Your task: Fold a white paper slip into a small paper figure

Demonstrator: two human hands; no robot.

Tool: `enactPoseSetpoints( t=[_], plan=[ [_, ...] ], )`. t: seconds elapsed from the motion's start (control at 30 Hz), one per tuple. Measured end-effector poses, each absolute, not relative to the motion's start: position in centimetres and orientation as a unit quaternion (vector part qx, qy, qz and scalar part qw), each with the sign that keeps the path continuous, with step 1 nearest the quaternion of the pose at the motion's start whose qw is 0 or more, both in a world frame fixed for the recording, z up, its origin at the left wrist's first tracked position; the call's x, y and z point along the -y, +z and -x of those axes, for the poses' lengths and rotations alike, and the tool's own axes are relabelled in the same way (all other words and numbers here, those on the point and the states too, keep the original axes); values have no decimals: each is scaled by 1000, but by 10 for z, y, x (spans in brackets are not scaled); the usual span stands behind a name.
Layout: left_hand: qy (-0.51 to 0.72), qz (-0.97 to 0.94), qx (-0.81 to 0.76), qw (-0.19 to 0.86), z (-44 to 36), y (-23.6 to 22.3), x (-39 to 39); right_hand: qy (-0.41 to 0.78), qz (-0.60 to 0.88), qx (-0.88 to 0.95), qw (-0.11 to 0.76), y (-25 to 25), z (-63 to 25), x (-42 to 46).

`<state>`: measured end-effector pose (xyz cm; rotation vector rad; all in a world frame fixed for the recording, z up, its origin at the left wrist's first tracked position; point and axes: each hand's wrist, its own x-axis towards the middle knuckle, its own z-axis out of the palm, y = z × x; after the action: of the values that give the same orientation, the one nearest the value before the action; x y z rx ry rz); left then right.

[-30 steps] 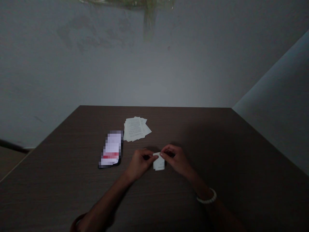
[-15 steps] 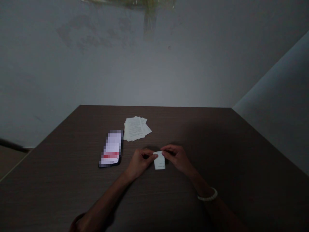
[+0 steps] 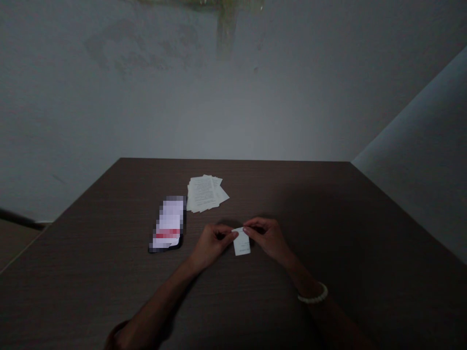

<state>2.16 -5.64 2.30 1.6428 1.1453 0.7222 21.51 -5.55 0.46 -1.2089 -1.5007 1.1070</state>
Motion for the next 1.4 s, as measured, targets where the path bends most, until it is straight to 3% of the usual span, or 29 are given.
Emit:
enactPoseSetpoints(
  t=[1.4],
  plan=[
    [382,-634,-529,416,-24,18,59,425,505,604,446,-2,-217,54]
  ],
)
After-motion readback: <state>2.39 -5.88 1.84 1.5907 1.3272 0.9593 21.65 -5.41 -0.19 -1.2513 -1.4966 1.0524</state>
